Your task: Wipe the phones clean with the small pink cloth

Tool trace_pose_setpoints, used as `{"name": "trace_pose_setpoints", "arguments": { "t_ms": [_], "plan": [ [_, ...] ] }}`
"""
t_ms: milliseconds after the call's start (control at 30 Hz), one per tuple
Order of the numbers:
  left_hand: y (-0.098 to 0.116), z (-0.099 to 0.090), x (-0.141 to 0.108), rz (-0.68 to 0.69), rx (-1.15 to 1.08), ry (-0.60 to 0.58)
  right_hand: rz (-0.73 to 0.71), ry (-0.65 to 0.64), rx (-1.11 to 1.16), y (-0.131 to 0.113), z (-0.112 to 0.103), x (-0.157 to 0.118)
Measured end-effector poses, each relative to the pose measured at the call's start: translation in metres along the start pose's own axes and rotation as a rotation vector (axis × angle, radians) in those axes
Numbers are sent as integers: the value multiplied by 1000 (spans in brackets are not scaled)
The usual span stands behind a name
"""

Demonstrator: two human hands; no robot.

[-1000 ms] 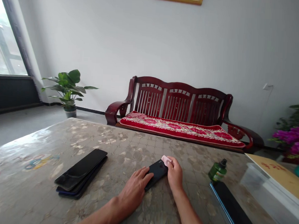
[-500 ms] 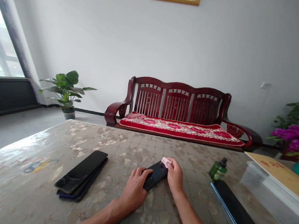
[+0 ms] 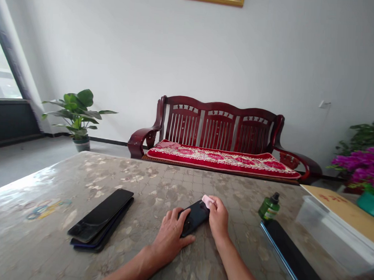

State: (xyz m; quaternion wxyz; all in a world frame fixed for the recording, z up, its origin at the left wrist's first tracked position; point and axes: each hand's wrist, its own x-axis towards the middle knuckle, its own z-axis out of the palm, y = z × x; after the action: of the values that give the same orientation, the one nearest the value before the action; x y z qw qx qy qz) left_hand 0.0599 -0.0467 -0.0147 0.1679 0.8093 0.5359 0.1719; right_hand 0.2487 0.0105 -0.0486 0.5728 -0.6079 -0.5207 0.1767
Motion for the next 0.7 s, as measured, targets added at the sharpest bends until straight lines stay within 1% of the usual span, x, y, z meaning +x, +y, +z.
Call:
{"name": "trace_pose_setpoints", "arguments": {
  "t_ms": [233, 500, 700],
  "plan": [
    [1, -2, 1, 57, 94, 22, -23, 31, -46, 2, -7, -4],
    [-5, -3, 4, 146, 168, -32, -51, 35, -129, 3, -11, -5],
    [-10, -11, 7, 206, 105, -91, -25, 49, -174, 4, -17, -4]
  ]
}}
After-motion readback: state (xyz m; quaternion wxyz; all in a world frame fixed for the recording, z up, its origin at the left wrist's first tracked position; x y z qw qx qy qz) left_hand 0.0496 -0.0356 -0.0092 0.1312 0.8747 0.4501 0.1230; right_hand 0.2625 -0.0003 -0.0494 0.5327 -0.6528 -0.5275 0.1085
